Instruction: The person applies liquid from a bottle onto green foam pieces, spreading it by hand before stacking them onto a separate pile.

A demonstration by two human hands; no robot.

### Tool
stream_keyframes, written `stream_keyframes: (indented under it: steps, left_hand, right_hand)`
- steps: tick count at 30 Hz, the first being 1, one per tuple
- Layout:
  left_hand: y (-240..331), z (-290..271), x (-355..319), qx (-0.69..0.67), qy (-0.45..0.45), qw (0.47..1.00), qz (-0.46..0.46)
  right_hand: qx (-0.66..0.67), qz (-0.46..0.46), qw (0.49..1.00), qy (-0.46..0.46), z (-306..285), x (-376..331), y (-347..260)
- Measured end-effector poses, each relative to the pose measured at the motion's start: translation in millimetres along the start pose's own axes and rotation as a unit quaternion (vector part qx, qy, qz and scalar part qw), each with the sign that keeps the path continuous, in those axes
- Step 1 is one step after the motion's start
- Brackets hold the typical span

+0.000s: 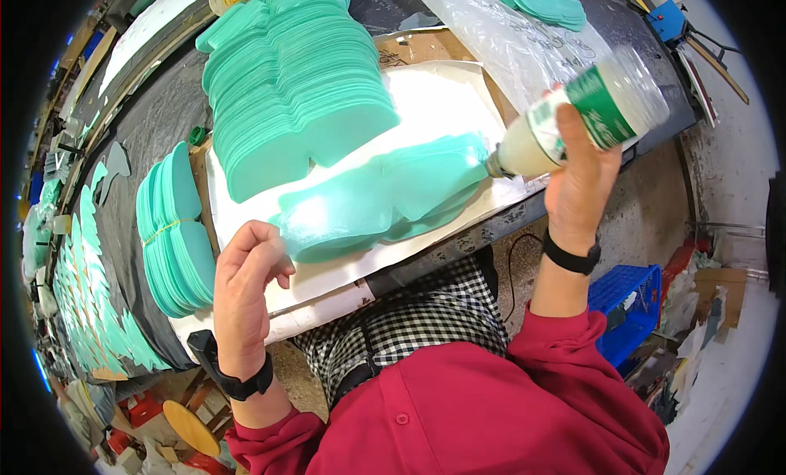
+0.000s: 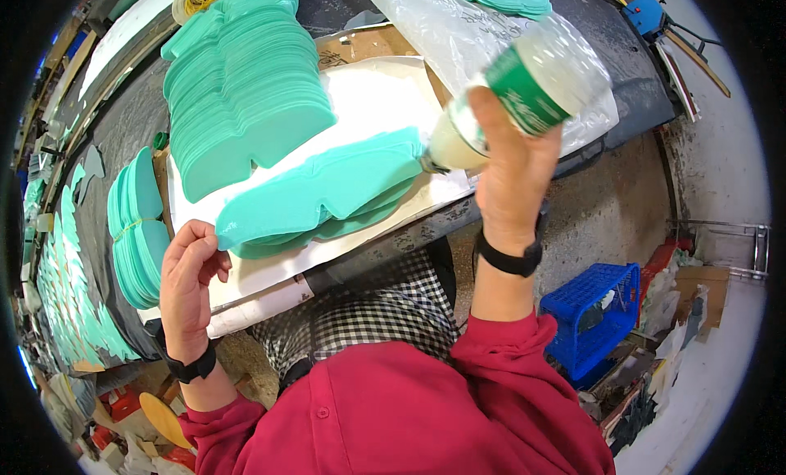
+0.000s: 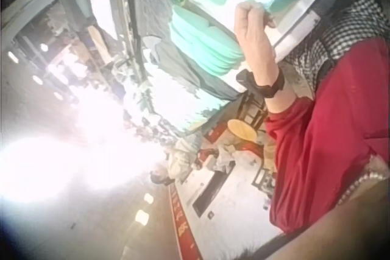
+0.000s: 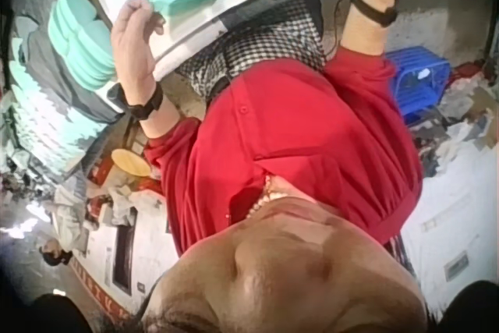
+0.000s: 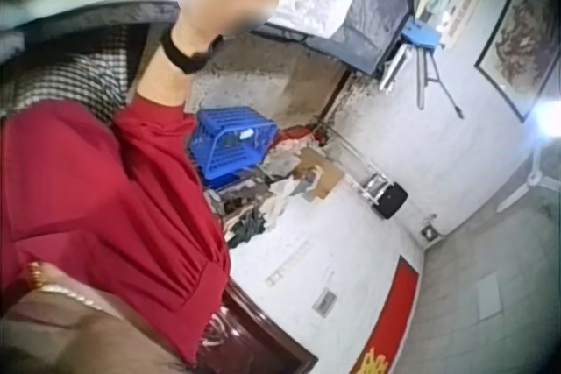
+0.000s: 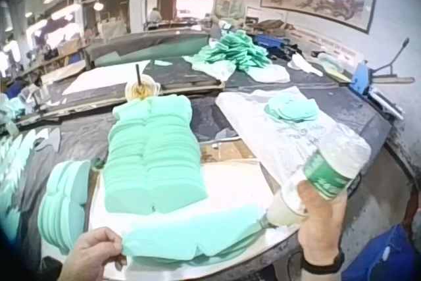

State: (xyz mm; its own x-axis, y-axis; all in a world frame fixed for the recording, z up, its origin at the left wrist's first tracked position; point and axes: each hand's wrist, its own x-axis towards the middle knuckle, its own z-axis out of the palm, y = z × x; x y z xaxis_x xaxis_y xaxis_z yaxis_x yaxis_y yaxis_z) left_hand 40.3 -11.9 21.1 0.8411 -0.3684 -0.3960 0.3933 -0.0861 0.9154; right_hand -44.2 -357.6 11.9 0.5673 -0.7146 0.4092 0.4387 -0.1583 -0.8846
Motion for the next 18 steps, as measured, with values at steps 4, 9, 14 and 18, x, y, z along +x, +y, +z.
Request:
stream_keyframes:
  steps: [4,9,14,18]
  left_hand:
    - [36,12,1,0.061,-0.036,0.994,0.078]
    - [97,38,-6,0.176,-0.067,0.934,0.304]
    - [67,9,14,0.519,-0.128,0.684,0.496]
    - [27,-25,23,0.61,-0.15,0.594,0.503]
  right_hand:
    - [0.035,0.038,0.996,0.066,-28,-6,-4]
    - [0.076,0.037,0.985,0.152,-52,0,-13]
    - [0.068,0.003,0.984,0.165,-59,3,-30]
    - [0.069,0.012,0.984,0.167,-36,-3,-37]
